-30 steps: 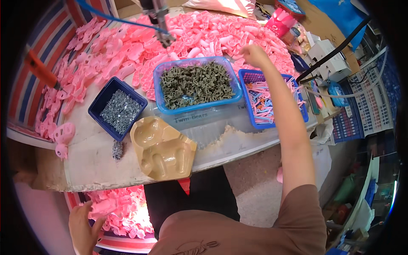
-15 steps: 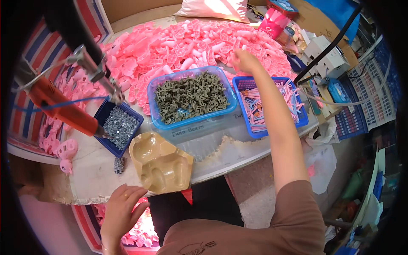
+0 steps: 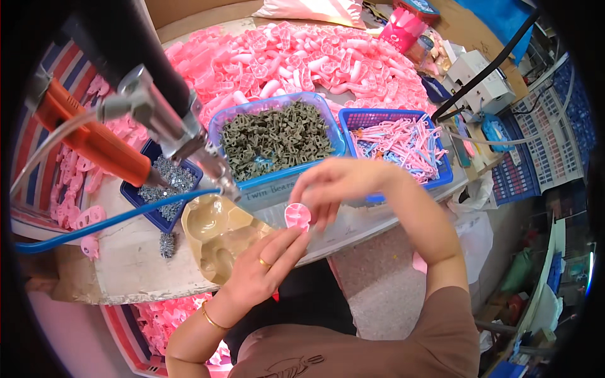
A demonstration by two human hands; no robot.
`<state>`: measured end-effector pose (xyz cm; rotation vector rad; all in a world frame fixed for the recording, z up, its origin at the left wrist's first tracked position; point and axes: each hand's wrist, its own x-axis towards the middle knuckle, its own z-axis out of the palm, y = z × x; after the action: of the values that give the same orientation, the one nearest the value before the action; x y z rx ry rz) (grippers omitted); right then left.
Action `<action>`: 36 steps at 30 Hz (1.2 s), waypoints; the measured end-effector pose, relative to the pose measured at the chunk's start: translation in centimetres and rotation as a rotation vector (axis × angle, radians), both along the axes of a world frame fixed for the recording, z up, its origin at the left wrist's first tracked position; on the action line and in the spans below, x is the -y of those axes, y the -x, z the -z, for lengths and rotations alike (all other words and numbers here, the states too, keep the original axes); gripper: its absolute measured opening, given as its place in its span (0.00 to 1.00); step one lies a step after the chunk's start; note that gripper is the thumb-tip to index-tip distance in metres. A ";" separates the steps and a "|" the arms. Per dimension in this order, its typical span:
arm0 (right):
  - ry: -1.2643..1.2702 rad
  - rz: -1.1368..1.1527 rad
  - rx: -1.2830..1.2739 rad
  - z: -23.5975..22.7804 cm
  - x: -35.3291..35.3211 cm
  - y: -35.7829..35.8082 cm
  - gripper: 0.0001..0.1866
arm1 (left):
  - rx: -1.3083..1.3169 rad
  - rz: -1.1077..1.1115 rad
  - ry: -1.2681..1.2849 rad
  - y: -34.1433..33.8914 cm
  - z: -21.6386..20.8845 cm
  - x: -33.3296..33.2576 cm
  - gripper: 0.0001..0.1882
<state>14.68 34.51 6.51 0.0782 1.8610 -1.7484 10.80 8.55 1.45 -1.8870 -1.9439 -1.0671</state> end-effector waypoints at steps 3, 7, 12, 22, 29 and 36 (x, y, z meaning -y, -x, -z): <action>-0.372 0.380 -0.336 2.4 -7.4 3.9 0.16 | -0.018 -0.049 -0.040 -0.1 0.1 0.9 0.21; -1.517 0.462 -0.328 6.4 -16.8 8.6 0.20 | -0.032 -0.080 0.019 -0.4 0.1 2.8 0.22; -1.613 0.084 -0.156 7.7 -17.5 10.7 0.19 | -0.047 -0.170 0.124 -0.5 1.4 6.3 0.21; -0.685 0.501 -0.486 0.3 -9.9 5.4 0.12 | 0.047 -0.197 0.219 -1.1 4.7 8.6 0.23; -0.165 0.036 -0.454 0.8 3.6 3.7 0.13 | 0.057 -0.226 0.272 -1.6 5.0 6.8 0.24; -0.310 -0.084 -0.446 4.9 12.7 2.8 0.16 | -0.120 -0.129 0.123 -2.1 3.6 9.8 0.20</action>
<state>11.92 21.83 1.58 -0.2900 2.4053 -1.4912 12.92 -1.29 -2.17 -1.8118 -2.0717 -0.7969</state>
